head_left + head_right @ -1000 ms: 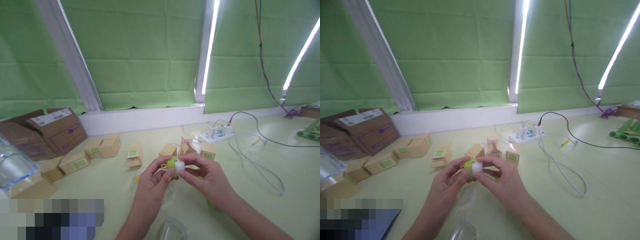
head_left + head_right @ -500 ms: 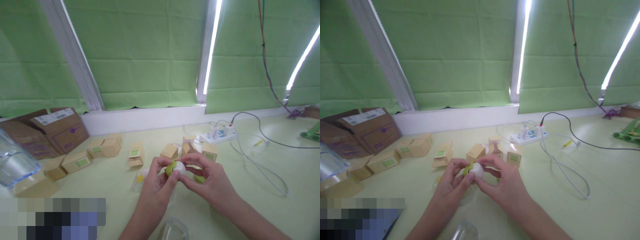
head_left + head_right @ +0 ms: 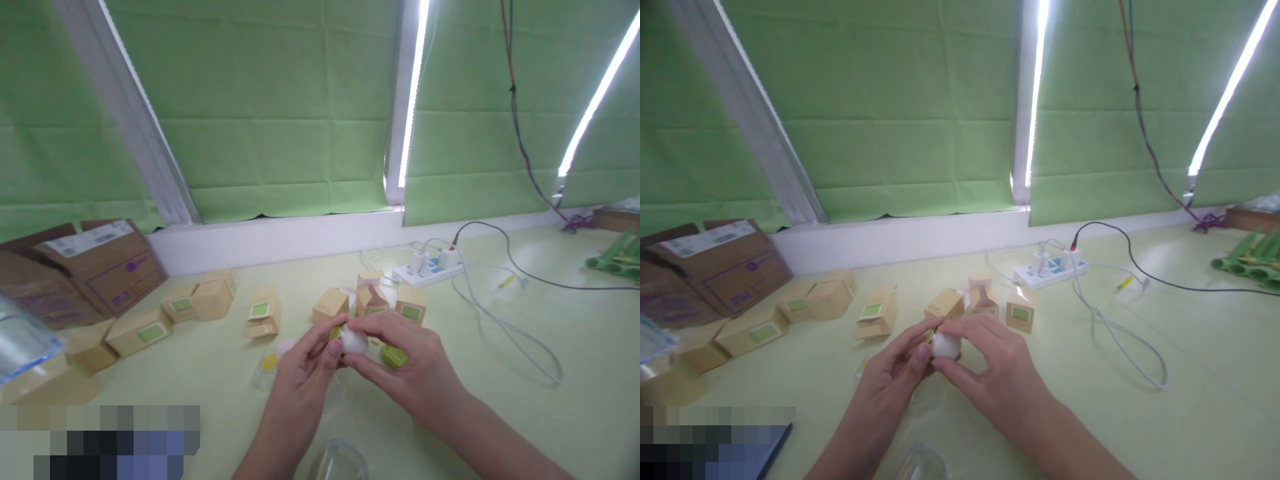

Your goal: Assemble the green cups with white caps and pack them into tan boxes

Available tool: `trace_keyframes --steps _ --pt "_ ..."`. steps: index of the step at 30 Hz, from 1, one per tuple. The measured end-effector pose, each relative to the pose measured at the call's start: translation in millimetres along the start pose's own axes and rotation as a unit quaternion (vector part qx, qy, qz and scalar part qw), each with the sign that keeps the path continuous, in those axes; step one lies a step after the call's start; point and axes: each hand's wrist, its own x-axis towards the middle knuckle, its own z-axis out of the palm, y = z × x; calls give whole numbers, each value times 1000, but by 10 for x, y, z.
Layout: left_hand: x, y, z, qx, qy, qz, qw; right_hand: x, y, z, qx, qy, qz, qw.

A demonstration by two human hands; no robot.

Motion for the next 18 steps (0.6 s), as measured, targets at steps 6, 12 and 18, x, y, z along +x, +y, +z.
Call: trace_keyframes --steps 6,12,18 --pt "-24 6 20 140 39 28 989 12 -4 32 -11 21 -42 999" --pt "-68 -63 43 252 66 74 963 25 -28 87 -25 47 -59 997" --pt "-58 -74 39 258 78 70 960 10 -34 103 -28 54 -58 996"
